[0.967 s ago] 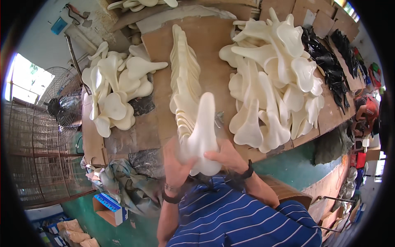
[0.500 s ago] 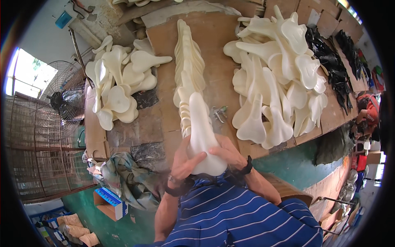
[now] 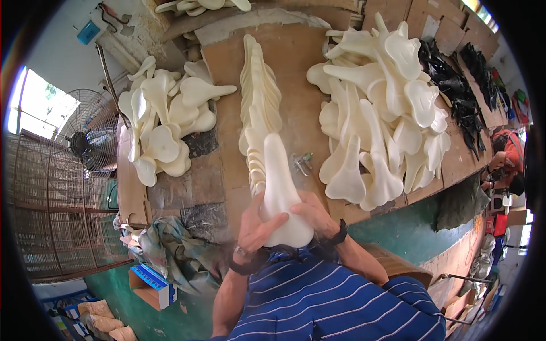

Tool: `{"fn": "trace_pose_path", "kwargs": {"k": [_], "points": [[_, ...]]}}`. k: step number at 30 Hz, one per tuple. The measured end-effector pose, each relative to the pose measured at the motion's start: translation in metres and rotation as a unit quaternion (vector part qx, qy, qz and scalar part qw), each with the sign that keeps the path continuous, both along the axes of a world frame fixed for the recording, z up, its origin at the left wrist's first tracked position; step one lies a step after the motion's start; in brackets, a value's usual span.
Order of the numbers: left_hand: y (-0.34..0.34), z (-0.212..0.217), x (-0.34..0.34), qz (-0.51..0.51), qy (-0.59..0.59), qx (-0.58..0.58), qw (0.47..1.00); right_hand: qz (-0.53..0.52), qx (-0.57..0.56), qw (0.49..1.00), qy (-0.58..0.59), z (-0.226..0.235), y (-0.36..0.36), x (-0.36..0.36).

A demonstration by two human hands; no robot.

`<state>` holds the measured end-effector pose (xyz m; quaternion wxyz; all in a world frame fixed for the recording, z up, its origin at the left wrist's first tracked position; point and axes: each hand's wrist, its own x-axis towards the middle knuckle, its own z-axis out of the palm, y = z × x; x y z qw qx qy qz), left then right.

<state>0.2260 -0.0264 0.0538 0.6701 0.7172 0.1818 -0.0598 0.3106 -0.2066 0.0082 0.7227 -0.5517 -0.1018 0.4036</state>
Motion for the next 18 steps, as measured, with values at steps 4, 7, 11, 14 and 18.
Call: {"fn": "trace_pose_path", "kwargs": {"k": [4,7,11,14,18], "points": [[-0.001,0.000,0.004,0.003,-0.001,0.010,1.000,0.007,-0.006,1.000,0.009,-0.005,0.000,0.001],[-0.002,-0.007,0.003,0.013,-0.017,0.028,0.999,0.008,-0.005,1.000,0.018,-0.002,0.000,0.002],[-0.007,-0.016,0.002,0.029,-0.060,0.054,0.996,-0.002,-0.010,1.000,0.009,-0.001,0.000,0.003],[-0.005,-0.014,0.003,0.017,-0.031,0.064,0.997,-0.013,0.004,1.000,0.008,-0.003,-0.002,0.003],[-0.006,-0.035,-0.006,0.022,-0.120,0.350,0.929,-0.053,-0.056,0.993,-0.088,0.003,-0.001,0.000]]}}
